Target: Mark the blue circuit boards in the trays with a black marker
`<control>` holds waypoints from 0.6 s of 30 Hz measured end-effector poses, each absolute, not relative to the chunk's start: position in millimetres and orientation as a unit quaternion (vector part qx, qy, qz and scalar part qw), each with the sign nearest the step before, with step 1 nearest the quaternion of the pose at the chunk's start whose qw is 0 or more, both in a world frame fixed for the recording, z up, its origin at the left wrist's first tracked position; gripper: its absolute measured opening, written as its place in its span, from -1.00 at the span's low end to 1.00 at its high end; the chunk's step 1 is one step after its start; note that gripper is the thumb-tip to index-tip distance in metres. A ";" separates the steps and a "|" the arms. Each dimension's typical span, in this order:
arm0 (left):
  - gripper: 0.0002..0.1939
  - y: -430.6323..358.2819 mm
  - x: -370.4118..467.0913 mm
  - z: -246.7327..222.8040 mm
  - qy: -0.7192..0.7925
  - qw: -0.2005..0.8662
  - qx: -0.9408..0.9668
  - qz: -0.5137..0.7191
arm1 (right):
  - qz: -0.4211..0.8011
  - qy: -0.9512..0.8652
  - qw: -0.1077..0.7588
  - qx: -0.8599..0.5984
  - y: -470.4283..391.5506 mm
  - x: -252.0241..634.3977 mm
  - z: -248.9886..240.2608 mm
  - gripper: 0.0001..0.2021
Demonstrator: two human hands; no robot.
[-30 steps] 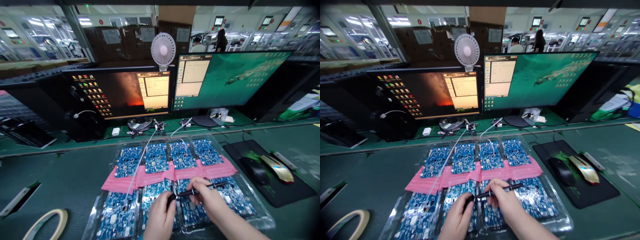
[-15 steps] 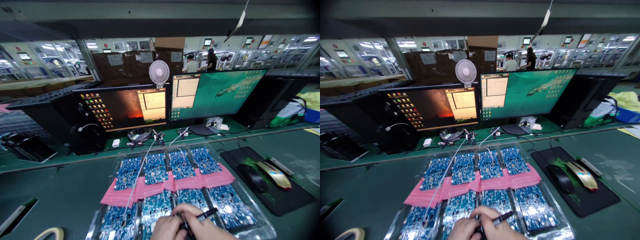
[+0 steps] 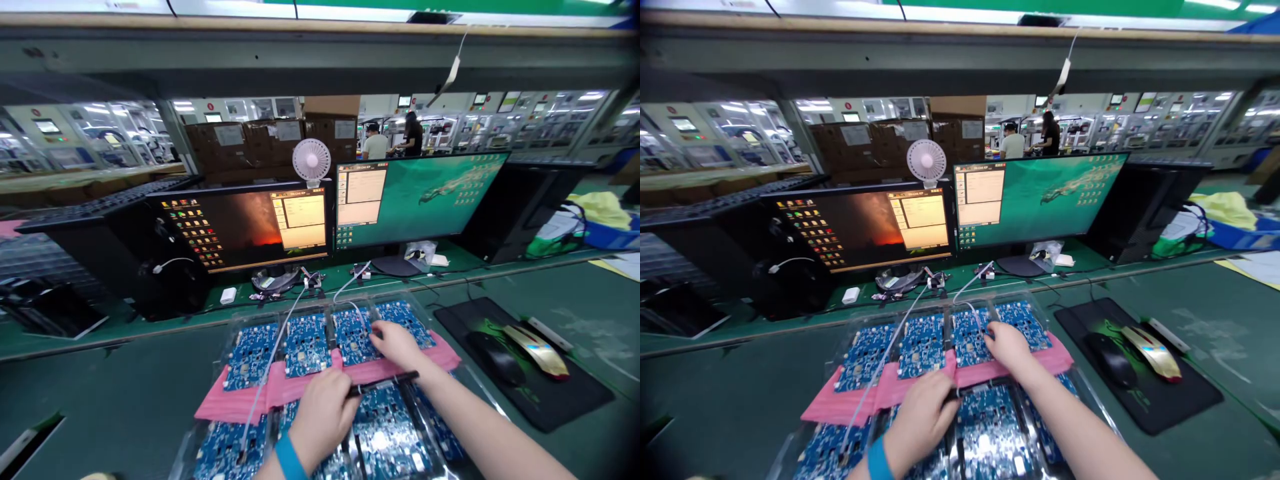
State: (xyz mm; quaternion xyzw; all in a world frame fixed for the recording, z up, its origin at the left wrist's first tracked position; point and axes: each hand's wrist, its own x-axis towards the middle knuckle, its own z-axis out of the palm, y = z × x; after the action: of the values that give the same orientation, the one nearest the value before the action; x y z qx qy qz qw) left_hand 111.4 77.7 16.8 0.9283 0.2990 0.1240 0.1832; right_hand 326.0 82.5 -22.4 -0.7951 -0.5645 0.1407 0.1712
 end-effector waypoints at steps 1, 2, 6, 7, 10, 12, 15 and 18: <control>-0.90 84.8 116.3 13.3 0.261 0.150 0.946 0.121 | 0.133 -0.562 0.161 -0.800 88.2 324.0 -25.4 -0.80; -0.87 91.2 120.6 9.0 0.228 0.128 0.957 0.121 | 0.123 -0.560 0.150 -0.806 92.0 320.9 -27.8 -0.80; -0.73 106.3 128.9 -9.7 0.216 0.111 0.962 0.121 | 0.091 -0.554 0.111 -0.820 97.1 308.5 -32.6 -0.80; -0.72 107.7 129.0 -13.1 0.227 0.119 0.960 0.115 | 0.086 -0.553 0.103 -0.822 97.7 306.8 -32.8 -0.80; -0.68 109.4 127.9 -18.7 0.249 0.147 0.953 0.094 | 0.080 -0.547 0.081 -0.830 100.6 305.0 -32.5 -0.79; -0.67 109.8 127.7 -20.1 0.255 0.161 0.950 0.085 | 0.079 -0.539 0.068 -0.836 102.5 304.9 -32.7 -0.79; -0.66 110.5 129.0 -21.4 0.258 0.174 0.947 0.077 | 0.081 -0.531 0.060 -0.842 103.8 304.8 -34.4 -0.79; -0.66 111.1 130.5 -22.7 0.261 0.179 0.946 0.071 | 0.089 -0.521 0.068 -0.846 105.2 305.7 -36.3 -0.80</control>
State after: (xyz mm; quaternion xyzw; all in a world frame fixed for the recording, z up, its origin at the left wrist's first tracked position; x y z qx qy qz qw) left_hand 130.5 111.1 -22.7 0.9459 0.2609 0.0706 0.1795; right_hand 305.7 105.2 -36.3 -0.8460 -0.5214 0.0887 0.0675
